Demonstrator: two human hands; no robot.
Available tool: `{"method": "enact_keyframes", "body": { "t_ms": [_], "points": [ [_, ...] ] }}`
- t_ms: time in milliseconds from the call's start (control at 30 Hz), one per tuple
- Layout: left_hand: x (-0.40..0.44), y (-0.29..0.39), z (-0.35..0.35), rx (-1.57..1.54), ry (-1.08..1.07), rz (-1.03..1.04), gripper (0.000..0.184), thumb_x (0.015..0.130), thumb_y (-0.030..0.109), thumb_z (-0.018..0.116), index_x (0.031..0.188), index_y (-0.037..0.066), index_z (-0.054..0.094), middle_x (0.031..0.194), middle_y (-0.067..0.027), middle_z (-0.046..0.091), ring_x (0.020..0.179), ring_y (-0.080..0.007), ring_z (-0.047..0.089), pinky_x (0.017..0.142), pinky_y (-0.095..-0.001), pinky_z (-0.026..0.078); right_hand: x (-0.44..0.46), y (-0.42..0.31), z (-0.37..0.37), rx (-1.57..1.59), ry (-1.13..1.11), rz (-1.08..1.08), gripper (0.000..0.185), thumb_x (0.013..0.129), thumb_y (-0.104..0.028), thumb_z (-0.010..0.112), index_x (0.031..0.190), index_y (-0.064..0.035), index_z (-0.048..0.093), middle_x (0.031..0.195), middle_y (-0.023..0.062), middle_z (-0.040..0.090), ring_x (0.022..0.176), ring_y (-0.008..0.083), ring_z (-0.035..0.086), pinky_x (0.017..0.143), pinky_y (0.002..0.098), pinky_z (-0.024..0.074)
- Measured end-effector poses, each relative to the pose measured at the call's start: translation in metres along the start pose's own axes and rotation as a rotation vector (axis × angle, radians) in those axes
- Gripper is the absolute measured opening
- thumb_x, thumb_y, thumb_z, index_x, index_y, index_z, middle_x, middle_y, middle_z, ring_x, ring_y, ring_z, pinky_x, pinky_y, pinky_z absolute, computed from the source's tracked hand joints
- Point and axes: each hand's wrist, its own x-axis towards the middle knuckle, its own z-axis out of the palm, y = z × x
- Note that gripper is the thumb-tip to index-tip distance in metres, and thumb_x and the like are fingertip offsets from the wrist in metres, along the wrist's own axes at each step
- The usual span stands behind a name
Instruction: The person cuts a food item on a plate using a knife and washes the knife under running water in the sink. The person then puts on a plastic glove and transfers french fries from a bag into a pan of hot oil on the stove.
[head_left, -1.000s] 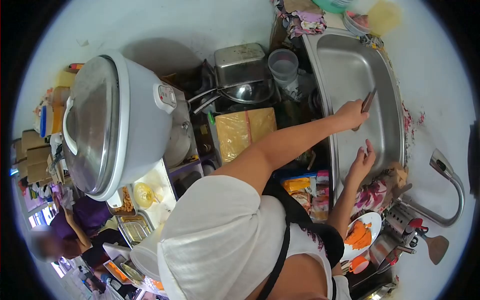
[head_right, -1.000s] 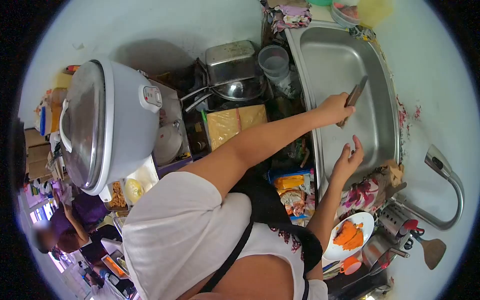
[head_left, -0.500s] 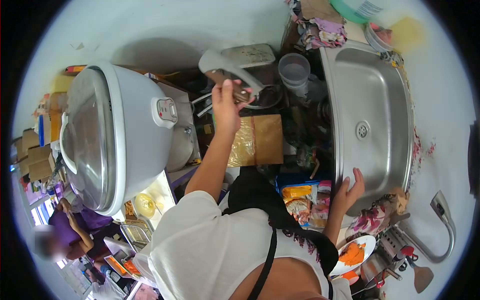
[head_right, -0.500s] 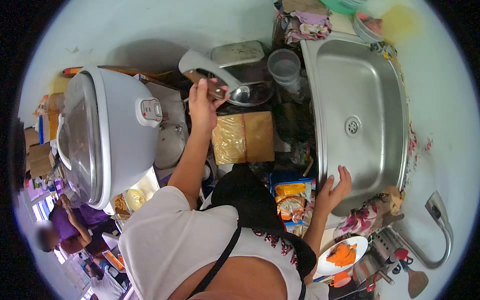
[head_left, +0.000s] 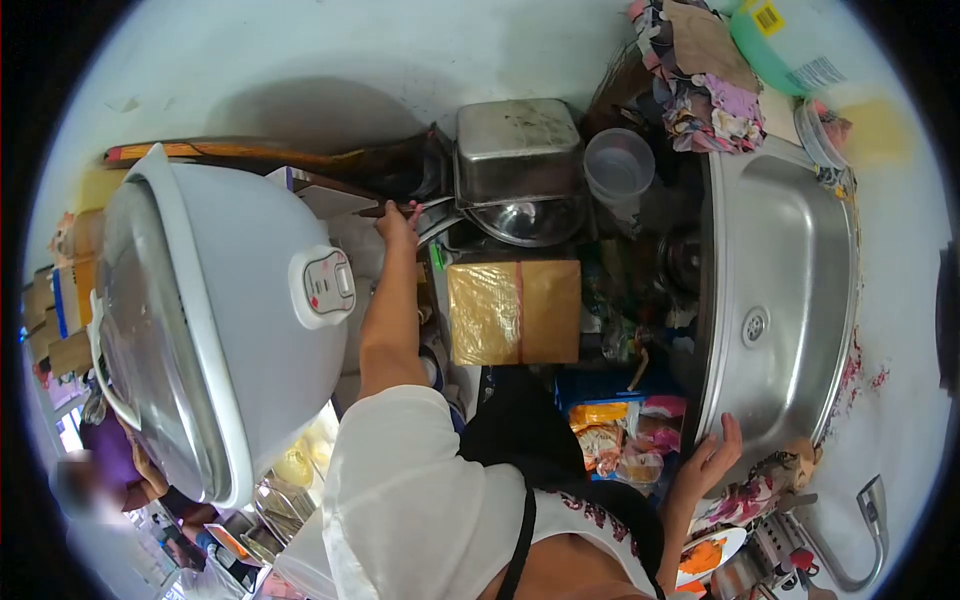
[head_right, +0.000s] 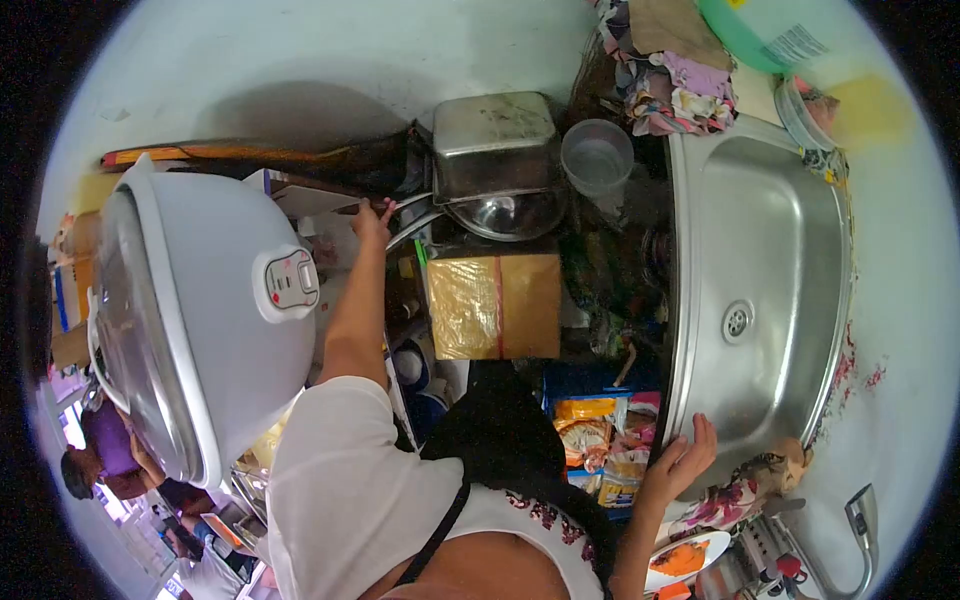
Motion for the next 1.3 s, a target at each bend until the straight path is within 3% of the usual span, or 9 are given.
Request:
{"method": "enact_keyframes", "body": {
  "t_ms": [200,333,567,667,767,967,1100,1200,1300],
  "points": [
    [0.061,0.005,0.005,0.007,0.221,0.046,0.025,0.088,0.007,0.052,0.103,-0.01,0.041,0.091,-0.0207,0.056,0.066,-0.0286,0.061,0.061,-0.0415,0.062,-0.001,-0.001,0.0,-0.065,-0.063,0.045,0.032,0.092,-0.008,0.04,0.119,-0.0002,0.055,0.123,0.0184,0.052,0.12,0.0338,0.044,0.103,0.045,0.0304],
    [0.108,0.002,-0.011,0.036,0.166,0.074,0.028,0.085,0.002,0.055,0.104,-0.01,0.037,0.089,-0.0187,0.054,0.065,-0.0248,0.059,0.066,-0.0446,0.06,0.0,-0.002,0.002,-0.086,-0.076,0.056,0.032,0.093,-0.01,0.038,0.118,0.0008,0.055,0.123,0.0191,0.052,0.119,0.0348,0.044,0.103,0.0457,0.0303],
    [0.157,-0.003,-0.014,0.163,0.458,0.11,0.059,0.081,-0.004,0.057,0.128,-0.001,0.021,0.109,-0.0213,0.052,0.074,-0.0274,0.061,0.066,-0.0355,0.061,0.001,-0.005,0.003,-0.08,-0.1,0.141,0.035,0.095,-0.014,0.034,0.118,0.0016,0.054,0.124,0.0214,0.05,0.119,0.0361,0.045,0.102,0.0451,0.0314],
    [0.161,-0.018,-0.019,0.162,0.453,0.257,0.065,0.082,-0.002,0.056,0.134,0.002,0.018,0.117,-0.0224,0.049,0.081,-0.0283,0.061,0.064,-0.0333,0.06,0.001,-0.005,0.003,-0.079,-0.12,0.15,0.035,0.095,-0.014,0.033,0.119,0.0023,0.053,0.125,0.0211,0.049,0.119,0.0357,0.044,0.102,0.0449,0.0313],
    [0.13,0.005,-0.017,0.194,0.321,0.106,0.069,0.081,0.002,0.057,0.136,0.003,0.016,0.119,-0.0215,0.049,0.087,-0.0293,0.06,0.067,-0.0349,0.058,0.001,-0.002,0.004,-0.061,-0.119,0.166,0.036,0.095,-0.015,0.033,0.119,0.003,0.053,0.125,0.0207,0.049,0.119,0.0352,0.044,0.102,0.0444,0.0311],
    [0.181,-0.003,-0.025,0.302,0.29,-0.067,0.071,0.08,0.005,0.057,0.139,0.003,0.017,0.122,-0.0213,0.049,0.095,-0.0332,0.06,0.084,-0.0451,0.051,0.002,-0.005,0.001,-0.053,-0.102,0.171,0.035,0.096,-0.016,0.035,0.123,0.0036,0.049,0.125,0.0198,0.049,0.119,0.0343,0.044,0.103,0.0423,0.0308],
    [0.158,-0.002,0.001,0.486,0.52,0.073,0.071,0.079,0.009,0.058,0.139,-0.001,0.022,0.131,-0.0238,0.043,0.115,-0.0369,0.047,0.098,-0.0475,0.039,0.002,-0.013,0.0,-0.053,-0.012,0.147,0.035,0.096,-0.014,0.04,0.126,0.0032,0.045,0.125,0.019,0.049,0.119,0.0352,0.044,0.103,0.0438,0.0314],
    [0.136,-0.018,0.011,0.591,0.605,0.273,0.071,0.078,0.012,0.06,0.138,-0.005,0.027,0.136,-0.0262,0.039,0.127,-0.039,0.038,0.105,-0.0481,0.033,-0.004,-0.005,-0.005,-0.14,0.075,-0.077,0.032,0.096,-0.011,0.042,0.124,0.0021,0.048,0.129,0.0172,0.048,0.121,0.0314,0.044,0.104,0.0411,0.0294],
    [0.112,-0.071,-0.011,0.739,0.557,0.596,0.071,0.076,0.014,0.063,0.134,-0.01,0.031,0.134,-0.0299,0.039,0.128,-0.0405,0.035,0.105,-0.0464,0.033,-0.013,-0.004,-0.001,-0.173,0.135,-0.43,0.027,0.091,-0.005,0.047,0.118,-0.001,0.053,0.121,0.0183,0.055,0.112,0.0339,0.052,0.096,0.0438,0.0395]
  ]
}}
